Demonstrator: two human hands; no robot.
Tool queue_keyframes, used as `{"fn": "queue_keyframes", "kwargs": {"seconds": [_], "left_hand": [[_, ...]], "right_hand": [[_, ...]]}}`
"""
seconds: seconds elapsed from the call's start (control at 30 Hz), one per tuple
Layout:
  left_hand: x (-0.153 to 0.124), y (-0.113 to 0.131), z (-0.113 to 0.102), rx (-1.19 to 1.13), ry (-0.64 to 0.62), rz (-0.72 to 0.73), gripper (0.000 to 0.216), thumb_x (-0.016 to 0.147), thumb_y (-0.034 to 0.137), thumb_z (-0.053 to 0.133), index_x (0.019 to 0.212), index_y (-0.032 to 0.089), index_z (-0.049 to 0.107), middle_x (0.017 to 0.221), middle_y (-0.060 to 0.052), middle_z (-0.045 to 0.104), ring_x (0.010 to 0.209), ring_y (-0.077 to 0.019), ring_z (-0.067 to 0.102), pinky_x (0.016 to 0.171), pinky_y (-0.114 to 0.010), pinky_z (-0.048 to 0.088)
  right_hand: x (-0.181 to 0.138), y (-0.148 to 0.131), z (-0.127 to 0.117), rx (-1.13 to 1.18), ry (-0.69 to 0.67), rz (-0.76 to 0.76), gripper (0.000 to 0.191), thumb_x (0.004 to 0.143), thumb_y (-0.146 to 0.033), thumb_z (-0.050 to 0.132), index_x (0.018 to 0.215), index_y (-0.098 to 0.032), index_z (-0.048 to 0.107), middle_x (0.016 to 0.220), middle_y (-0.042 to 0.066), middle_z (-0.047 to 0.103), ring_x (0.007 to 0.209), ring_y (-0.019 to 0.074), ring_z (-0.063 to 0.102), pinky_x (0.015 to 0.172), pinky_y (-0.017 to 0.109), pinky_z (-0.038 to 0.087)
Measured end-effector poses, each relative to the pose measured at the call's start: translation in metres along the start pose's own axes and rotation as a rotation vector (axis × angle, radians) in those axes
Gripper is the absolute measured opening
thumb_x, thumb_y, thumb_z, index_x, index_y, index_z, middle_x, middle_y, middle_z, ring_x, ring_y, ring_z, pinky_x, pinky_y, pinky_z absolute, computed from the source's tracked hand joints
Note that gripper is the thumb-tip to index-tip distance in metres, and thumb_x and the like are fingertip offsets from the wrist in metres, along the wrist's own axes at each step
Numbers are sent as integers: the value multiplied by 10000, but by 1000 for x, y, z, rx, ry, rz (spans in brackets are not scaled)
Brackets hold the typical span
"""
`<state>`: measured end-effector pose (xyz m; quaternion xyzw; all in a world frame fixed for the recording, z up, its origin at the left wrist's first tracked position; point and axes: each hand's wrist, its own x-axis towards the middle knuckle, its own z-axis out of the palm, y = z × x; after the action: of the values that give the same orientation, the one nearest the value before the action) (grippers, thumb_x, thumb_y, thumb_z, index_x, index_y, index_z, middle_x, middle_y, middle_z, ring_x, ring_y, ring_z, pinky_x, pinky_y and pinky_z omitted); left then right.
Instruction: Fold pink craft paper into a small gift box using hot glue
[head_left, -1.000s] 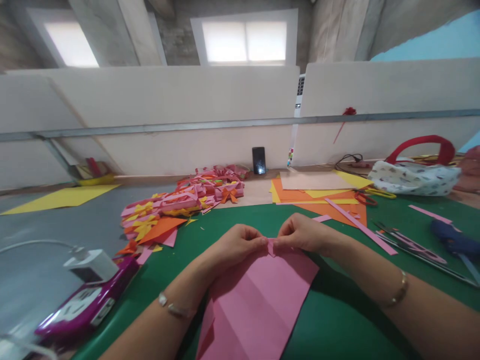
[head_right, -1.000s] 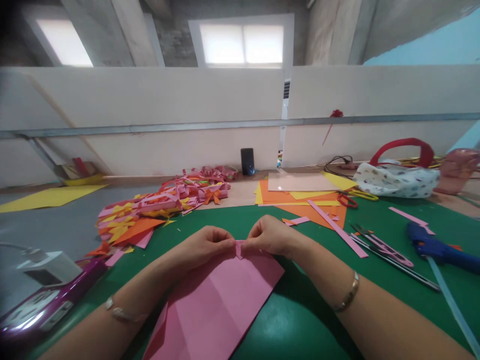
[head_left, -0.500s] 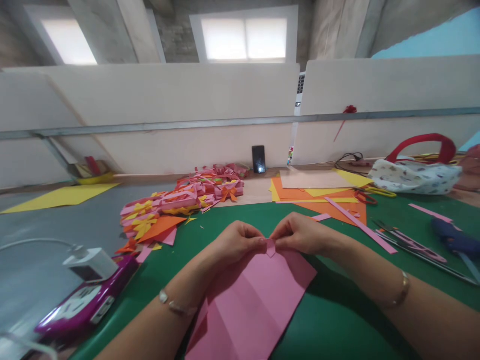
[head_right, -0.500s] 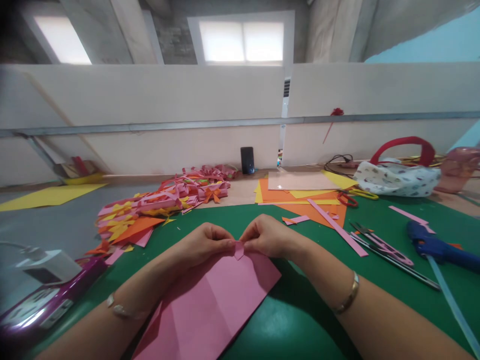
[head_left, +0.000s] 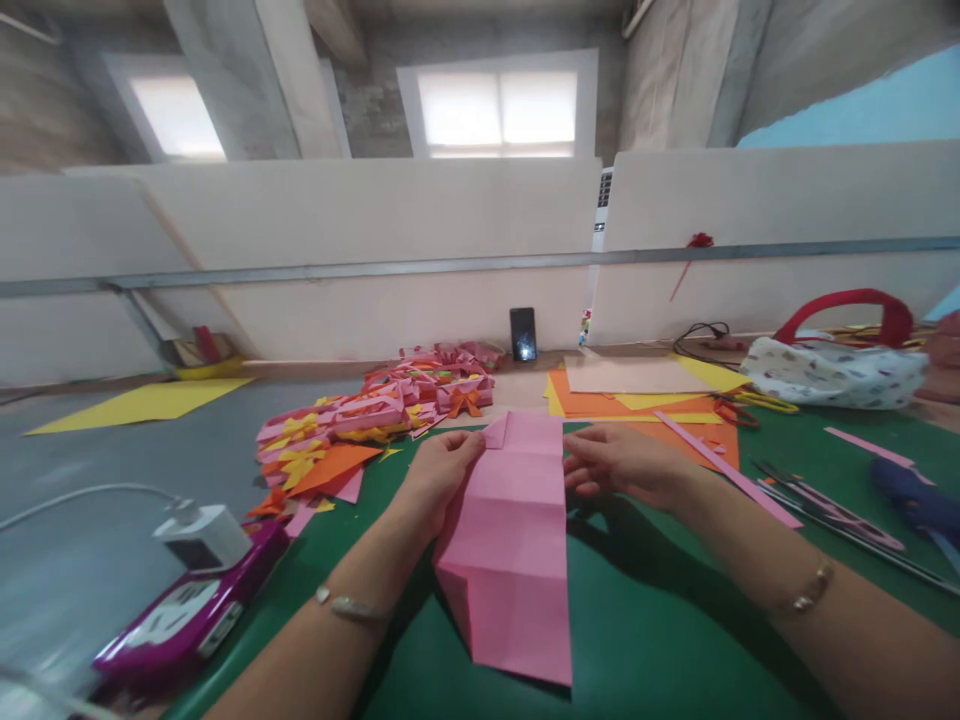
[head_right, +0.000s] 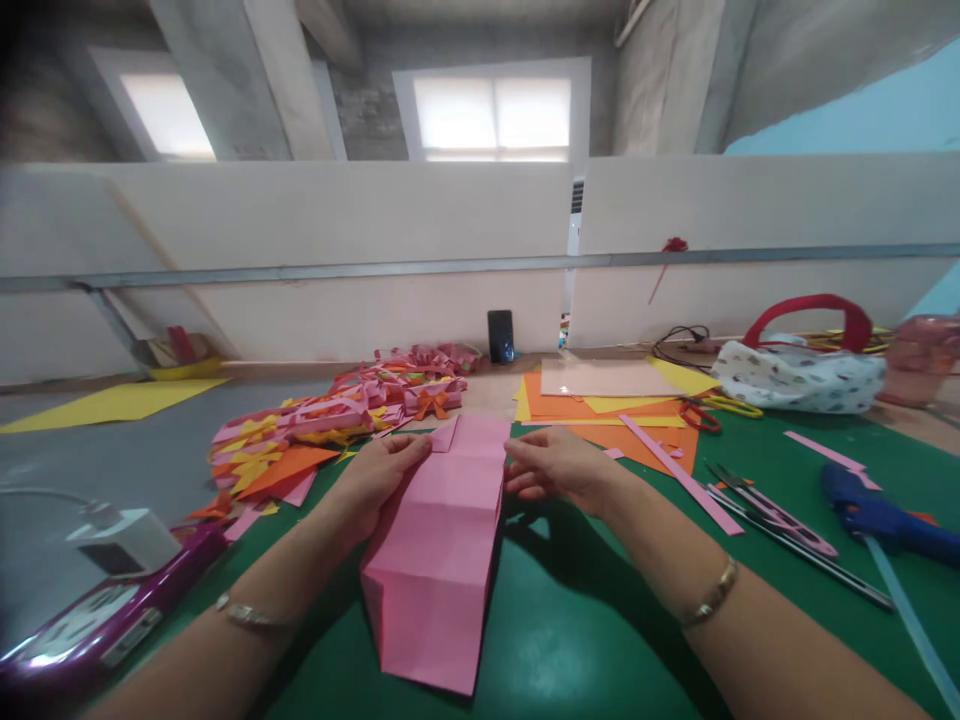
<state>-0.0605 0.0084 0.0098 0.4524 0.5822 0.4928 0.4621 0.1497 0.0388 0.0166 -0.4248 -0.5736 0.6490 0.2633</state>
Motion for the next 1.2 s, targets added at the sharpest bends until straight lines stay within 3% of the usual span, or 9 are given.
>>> {"fn": "queue_keyframes", "kwargs": {"seconds": [0.1,0.2,0.3,0.37,0.5,0.6,0.8,1.03,1.2], "left_hand": [[1,-1,1,-21,15,43,304,643,443,618,723,155,564,598,33,580,501,-93,503,490,-208,378],[2,-2,3,18,25,90,346,667,440,603,855,151,577,728,-15,626,629,-140,567,577,-243,421],[2,-3,5,352,230,245,488,681,413,601,1078,144,512,949,-89,614,842,-212,575,716,-314,430],[-1,0,7,613,344,400,476,702,414,581,1081,137,501,1022,-116,581,919,-241,547,779,-351,411],[-13,5,14,764,126,507,363,784,466,464,941,160,577,983,-102,601,939,-244,541,824,-360,393],[-23,8,21,703,-33,418,564,762,548,460,1131,127,525,1147,-155,554,1068,-274,494,903,-387,360],[-35,9,32,676,-78,519,879,602,447,668,1336,128,307,1367,-158,365,1256,-286,316,1024,-424,262],[-24,0,27,731,-137,492,375,791,304,469,1125,158,555,1116,-91,590,1058,-206,517,925,-336,378],[-20,0,24,720,-164,428,332,802,334,480,1058,162,601,1086,-82,616,1020,-196,546,894,-312,400]], "right_hand": [[-1,4,9,17,-78,5,163,716,-264,633,659,-121,581,600,20,610,510,66,544,487,173,416],[-1,4,16,-93,7,-55,199,682,-167,590,500,-130,517,415,-32,507,386,38,440,399,161,322],[-1,1,16,-138,131,-101,199,682,-197,592,506,-133,524,398,-28,514,366,40,433,383,167,293],[-2,-3,13,-142,224,-139,186,678,-224,611,532,-132,541,412,-24,526,373,49,461,385,173,294],[-5,-8,11,-176,384,-242,200,692,-243,605,534,-135,548,462,-13,553,400,63,500,398,186,314],[-5,-7,16,-194,375,-303,217,709,-261,591,536,-138,547,475,-19,552,419,68,501,446,199,365],[-2,1,23,-233,290,-389,230,728,-323,592,590,-142,555,517,-28,551,470,82,509,467,201,388],[4,7,22,-223,192,-312,248,784,-356,535,688,-133,589,655,13,616,585,105,590,533,207,438],[10,15,26,-214,150,-274,143,750,-279,573,778,-140,593,652,-11,614,557,84,566,511,191,434]]}}
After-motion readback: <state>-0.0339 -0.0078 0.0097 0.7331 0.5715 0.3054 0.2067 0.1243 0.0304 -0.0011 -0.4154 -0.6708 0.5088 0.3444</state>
